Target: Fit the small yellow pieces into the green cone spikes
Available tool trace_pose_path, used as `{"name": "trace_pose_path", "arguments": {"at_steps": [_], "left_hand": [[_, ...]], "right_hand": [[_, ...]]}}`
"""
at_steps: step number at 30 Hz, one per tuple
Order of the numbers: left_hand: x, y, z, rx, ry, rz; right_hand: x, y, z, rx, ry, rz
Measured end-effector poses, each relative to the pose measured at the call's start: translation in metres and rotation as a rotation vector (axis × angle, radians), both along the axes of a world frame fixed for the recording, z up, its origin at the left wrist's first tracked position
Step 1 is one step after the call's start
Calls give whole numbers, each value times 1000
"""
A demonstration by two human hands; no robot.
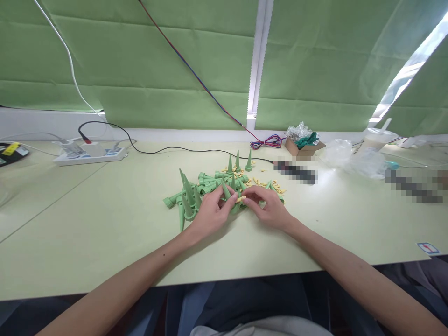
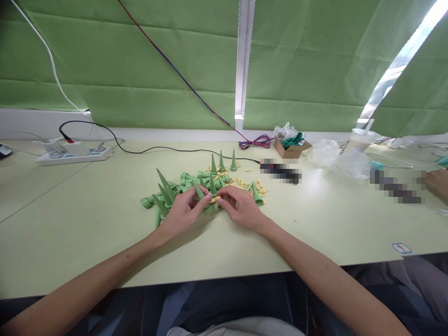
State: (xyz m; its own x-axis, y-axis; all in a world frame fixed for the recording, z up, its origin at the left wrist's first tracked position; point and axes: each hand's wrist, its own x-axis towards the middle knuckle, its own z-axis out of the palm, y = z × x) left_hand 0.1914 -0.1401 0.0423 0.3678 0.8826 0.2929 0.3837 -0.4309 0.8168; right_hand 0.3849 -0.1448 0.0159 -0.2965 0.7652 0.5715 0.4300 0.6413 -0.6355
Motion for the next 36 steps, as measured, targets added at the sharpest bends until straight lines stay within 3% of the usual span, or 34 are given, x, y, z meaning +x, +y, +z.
{"name": "trace_pose_path", "arguments": {"at_steps": [36], "left_hand": [[-1,0,-2,13,76,-55]], "right_hand": [[-2,0,2,2,-55,26]]}}
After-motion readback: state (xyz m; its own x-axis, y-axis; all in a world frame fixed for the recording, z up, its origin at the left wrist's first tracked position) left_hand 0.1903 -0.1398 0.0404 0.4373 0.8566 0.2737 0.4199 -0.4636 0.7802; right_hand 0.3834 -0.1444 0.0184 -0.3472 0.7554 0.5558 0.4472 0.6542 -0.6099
